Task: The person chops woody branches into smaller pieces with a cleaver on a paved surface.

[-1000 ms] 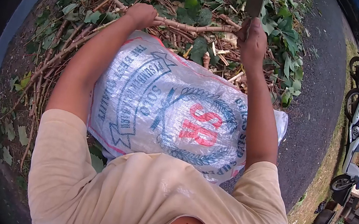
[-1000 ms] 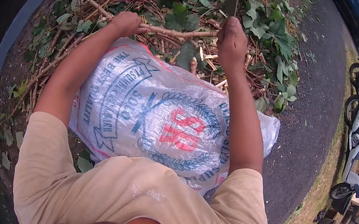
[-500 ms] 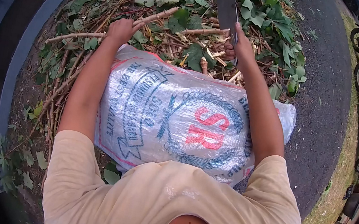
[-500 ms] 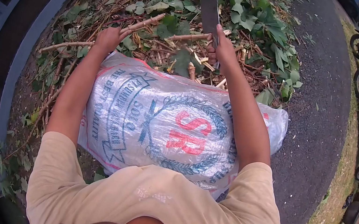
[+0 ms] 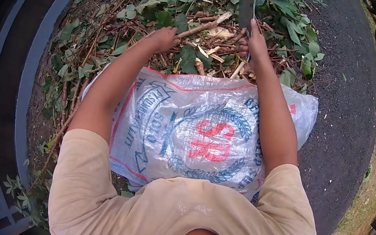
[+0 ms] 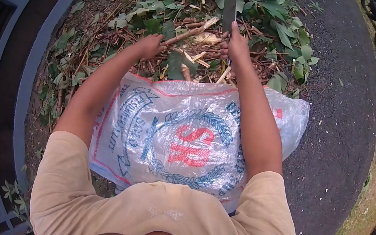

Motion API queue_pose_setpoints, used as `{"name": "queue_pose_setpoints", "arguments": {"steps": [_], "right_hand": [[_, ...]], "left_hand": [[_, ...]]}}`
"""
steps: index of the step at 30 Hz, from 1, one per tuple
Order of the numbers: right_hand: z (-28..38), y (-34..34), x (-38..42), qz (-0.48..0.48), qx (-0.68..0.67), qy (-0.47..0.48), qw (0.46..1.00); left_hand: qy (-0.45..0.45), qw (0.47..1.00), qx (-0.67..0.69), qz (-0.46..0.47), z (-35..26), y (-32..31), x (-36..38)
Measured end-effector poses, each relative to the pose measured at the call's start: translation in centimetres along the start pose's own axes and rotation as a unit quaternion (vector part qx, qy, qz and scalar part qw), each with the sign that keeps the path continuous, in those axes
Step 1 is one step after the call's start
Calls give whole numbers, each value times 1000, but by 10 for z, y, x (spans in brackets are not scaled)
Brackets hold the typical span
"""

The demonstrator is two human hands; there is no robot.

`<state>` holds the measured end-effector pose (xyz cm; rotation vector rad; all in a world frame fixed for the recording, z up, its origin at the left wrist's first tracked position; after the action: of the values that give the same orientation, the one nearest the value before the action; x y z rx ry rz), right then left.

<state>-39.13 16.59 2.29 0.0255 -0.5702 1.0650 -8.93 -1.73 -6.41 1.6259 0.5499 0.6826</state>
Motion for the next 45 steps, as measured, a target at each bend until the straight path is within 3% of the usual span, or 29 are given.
{"name": "queue_pose_setpoints", "arguments": {"steps": [3, 6, 8, 10, 12, 15, 20, 22, 26, 28, 30, 31, 32, 34, 36, 39, 40, 41, 42, 45], "right_hand": [[-6, -5, 0, 32, 24, -12, 999], [-4, -10, 7, 44, 57, -6, 997], [-8, -10, 5, 52, 60, -10, 997], [-4, -12, 7, 31, 90, 28, 995], [-9, -15, 8, 16, 128, 59, 990], [-7, -17, 11, 15, 227, 204, 952], [-45, -22, -15, 73, 335, 272, 899], [-57, -22, -4, 76, 421, 151, 891], [-56, -26, 1, 104, 495, 155, 848], [-45, -32, 2, 59, 407, 216, 886], [-11, -51, 28, 66, 300, 181, 934], [0, -61, 35, 59, 267, 256, 927], [15, -65, 41, 105, 202, 271, 935], [47, -85, 70, 97, 152, 364, 914], [61, -95, 77, 81, 51, 429, 898], [-12, -74, 33, 131, -14, 410, 903], [-66, -35, -14, 95, 98, 276, 951], [-90, -15, -42, 56, 492, 270, 826], [-103, -15, -45, -17, 534, 139, 834], [-65, -40, -44, 47, 508, 145, 848]], "left_hand": [[32, 998, 24, -51, -17, -22, -8], [47, 997, 39, -43, -13, -23, -12], [23, 996, 59, -57, 4, -12, -16], [2, 994, 78, -75, 6, 13, -11], [79, 994, 57, -55, 2, 57, 0], [61, 991, -29, -120, -6, 81, 18], [110, 990, -14, -89, -25, 23, 25], [141, 988, 5, -58, -36, 11, 26], [186, 981, 52, -23, -40, 9, 30], [120, 987, 57, -87, -33, -9, 20], [144, 981, 59, -116, -28, -31, 7], [152, 978, 45, -138, -27, -36, 0], [158, 976, 54, -136, -27, -33, -1], [95, 990, 64, -85, -28, -23, 2], [61, 992, 32, -102, -31, -24, 2], [85, 990, 49, -105, -41, -19, 3], [86, 990, 48, -97, -43, -20, 2], [90, 990, 44, -95, -41, -17, -3], [95, 989, 35, -107, -40, -17, -5], [113, 990, 24, -79, -40, -20, -4]]}}
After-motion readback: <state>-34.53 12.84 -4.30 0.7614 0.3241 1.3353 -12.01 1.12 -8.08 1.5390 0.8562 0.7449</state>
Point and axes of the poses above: each hand's wrist, its own x-axis away from the middle knuckle, its own y-axis out of the back of the hand, z = x × y, the point moved 2 cm from there along -x, towards the middle knuckle, and after that the axes turned 5 degrees about -z, right-handed, at the moved point
